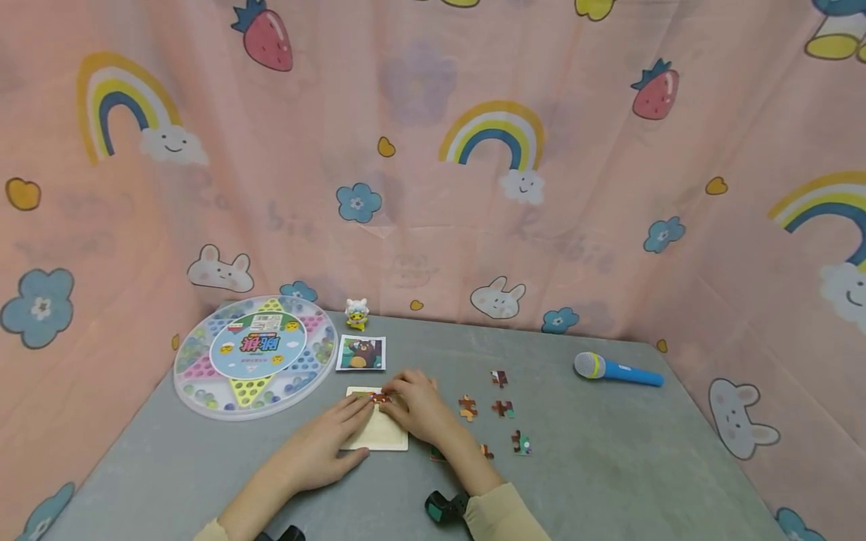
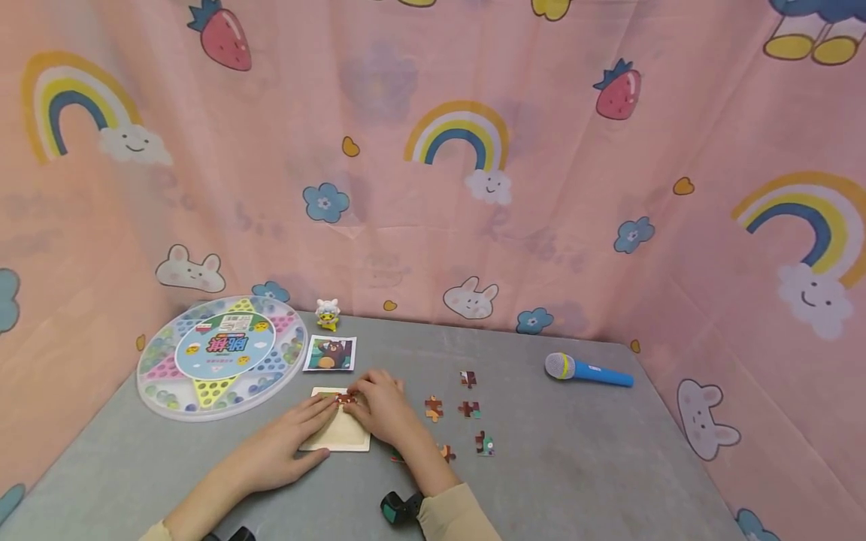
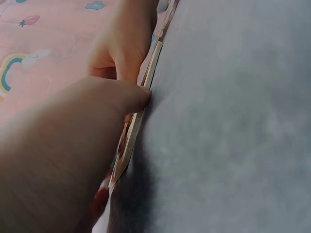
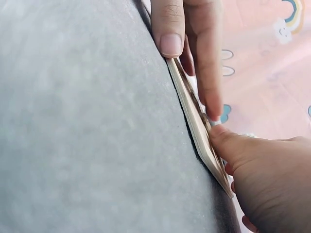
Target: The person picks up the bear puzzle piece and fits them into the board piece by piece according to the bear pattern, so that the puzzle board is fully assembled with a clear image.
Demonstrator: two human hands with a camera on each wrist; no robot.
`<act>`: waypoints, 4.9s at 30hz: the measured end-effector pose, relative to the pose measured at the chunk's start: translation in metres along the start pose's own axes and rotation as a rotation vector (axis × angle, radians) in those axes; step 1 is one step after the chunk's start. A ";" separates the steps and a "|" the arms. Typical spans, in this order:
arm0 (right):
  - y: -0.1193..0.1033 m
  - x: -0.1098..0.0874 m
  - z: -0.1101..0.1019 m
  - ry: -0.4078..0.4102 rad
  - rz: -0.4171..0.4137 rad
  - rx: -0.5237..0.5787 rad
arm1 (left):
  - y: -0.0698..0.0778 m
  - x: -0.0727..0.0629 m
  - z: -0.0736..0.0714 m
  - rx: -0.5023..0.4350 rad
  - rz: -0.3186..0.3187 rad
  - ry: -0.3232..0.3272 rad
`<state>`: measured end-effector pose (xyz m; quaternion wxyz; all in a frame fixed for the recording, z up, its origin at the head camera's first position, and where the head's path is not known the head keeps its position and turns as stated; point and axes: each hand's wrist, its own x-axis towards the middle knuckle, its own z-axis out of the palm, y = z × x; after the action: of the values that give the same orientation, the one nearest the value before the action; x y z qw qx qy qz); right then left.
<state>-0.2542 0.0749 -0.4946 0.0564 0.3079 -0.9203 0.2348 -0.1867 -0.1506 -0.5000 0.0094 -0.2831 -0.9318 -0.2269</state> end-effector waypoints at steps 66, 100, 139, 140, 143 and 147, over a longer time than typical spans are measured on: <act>0.108 -0.050 -0.087 0.242 0.272 0.246 | -0.002 -0.004 0.004 -0.028 0.000 0.011; 0.162 -0.086 -0.084 0.230 0.291 0.160 | -0.003 -0.004 0.009 -0.021 0.001 0.019; 0.157 -0.083 -0.078 0.221 0.361 0.083 | -0.005 -0.004 0.010 -0.024 0.008 0.024; 0.158 -0.083 -0.078 0.220 0.366 0.086 | -0.005 -0.004 0.010 -0.025 0.011 0.025; 0.158 -0.083 -0.078 0.216 0.373 0.094 | -0.004 -0.004 0.009 -0.023 0.017 0.029; 0.158 -0.083 -0.078 0.216 0.378 0.106 | -0.004 -0.004 0.009 -0.027 0.010 0.024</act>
<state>-0.2843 0.2669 -0.5090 0.0932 0.1055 -0.9366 0.3208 -0.1840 -0.1517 -0.5102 0.0180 -0.2850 -0.9271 -0.2427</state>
